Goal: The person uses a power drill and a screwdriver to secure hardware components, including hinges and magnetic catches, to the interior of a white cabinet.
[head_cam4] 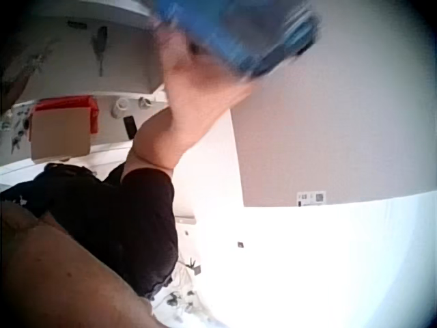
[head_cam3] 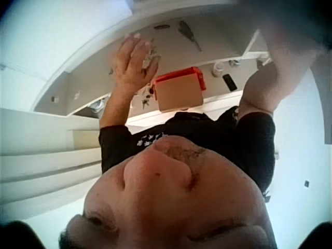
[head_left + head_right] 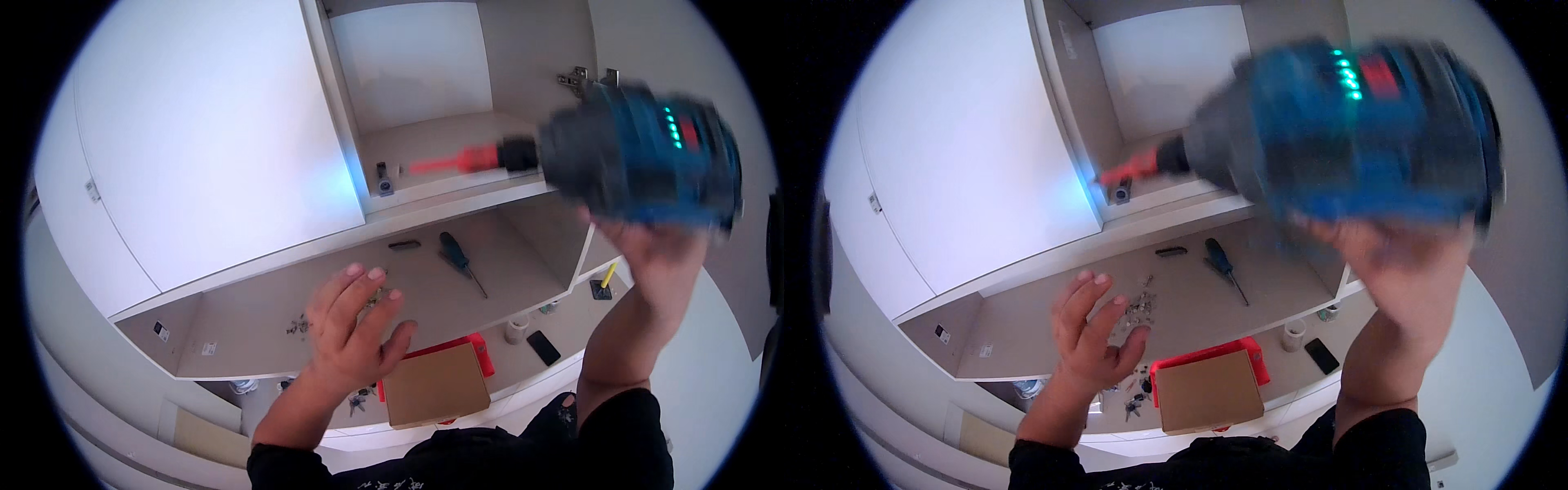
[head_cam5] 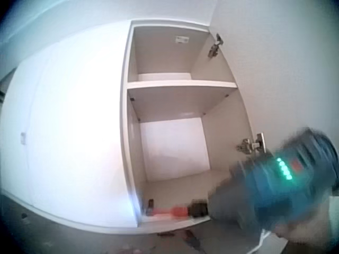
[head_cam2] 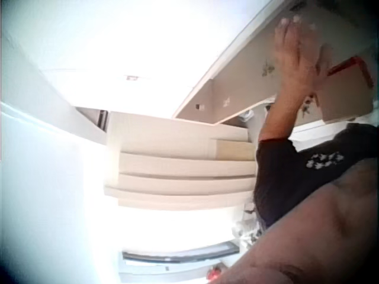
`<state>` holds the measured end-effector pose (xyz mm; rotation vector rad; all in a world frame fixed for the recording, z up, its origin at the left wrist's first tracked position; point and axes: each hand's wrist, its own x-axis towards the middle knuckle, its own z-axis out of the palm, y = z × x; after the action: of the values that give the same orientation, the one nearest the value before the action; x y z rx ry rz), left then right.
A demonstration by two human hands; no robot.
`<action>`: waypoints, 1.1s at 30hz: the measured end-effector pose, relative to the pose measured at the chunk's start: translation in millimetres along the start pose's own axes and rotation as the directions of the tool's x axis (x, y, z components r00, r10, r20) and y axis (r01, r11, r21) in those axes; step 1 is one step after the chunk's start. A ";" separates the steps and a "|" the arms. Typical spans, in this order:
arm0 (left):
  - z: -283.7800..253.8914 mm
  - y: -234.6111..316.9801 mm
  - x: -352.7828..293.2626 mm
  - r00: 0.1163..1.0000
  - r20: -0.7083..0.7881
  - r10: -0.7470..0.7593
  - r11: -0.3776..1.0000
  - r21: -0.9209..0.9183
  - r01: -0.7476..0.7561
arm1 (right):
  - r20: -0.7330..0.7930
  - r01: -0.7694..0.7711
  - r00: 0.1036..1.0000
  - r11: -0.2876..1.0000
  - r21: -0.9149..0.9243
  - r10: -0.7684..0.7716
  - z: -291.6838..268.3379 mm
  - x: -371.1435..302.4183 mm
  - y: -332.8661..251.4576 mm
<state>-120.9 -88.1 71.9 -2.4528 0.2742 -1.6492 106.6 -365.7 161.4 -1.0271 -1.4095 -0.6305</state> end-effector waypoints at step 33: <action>62.6 -36.0 28.4 0.970 0.214 0.118 0.843 0.494 -0.212 | 0.340 -0.018 0.748 0.529 -0.848 0.570 101.8 185.2 -19.3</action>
<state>-50.3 -57.7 82.7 -2.0766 0.0105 -1.2226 61.1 -247.5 331.6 -2.3670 -1.3751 -0.7263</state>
